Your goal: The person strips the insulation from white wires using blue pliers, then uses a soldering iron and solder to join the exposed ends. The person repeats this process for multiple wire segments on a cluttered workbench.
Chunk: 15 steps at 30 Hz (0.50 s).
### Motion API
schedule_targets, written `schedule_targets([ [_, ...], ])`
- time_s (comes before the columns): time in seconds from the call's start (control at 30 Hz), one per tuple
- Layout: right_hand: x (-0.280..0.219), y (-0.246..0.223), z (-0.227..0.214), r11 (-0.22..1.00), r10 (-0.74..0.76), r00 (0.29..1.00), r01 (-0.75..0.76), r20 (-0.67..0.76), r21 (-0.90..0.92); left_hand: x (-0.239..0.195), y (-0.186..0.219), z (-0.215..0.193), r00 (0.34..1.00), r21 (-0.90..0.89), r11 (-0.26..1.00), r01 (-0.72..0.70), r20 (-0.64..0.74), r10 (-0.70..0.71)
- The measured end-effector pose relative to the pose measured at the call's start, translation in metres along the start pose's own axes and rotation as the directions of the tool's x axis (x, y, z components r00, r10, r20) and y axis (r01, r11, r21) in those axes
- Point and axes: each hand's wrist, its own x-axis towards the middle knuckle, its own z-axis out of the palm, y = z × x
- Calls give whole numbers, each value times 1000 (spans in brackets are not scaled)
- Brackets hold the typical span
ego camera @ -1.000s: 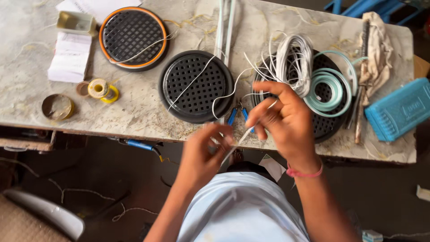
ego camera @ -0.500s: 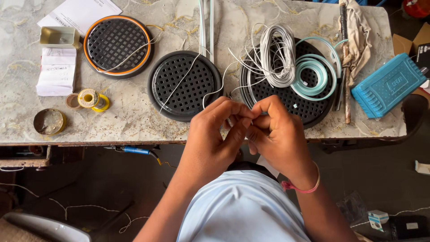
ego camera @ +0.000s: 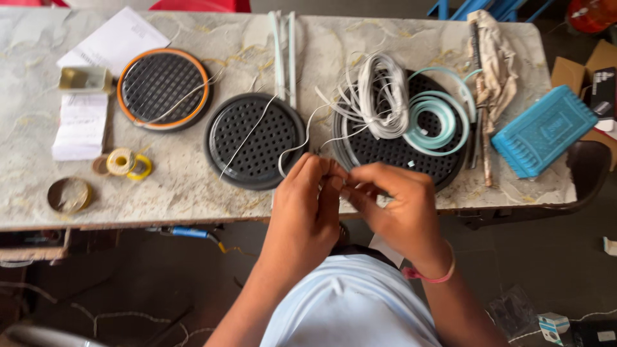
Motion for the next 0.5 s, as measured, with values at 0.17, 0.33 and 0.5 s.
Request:
schedule_targets([
  [0.17,1,7,-8,999,25,999,-25,-25,29,1,-1,14,998,-70,995,69,-3,-69],
  [0.33,-1,17,-11,982,147,989,-148,17,117,4,-7,21,990,142,980,-136,-26,141],
  [0.5,2,29,-14,967,186,979,-197,83,161,4,-15,27,987,196,967,-162,13,163],
])
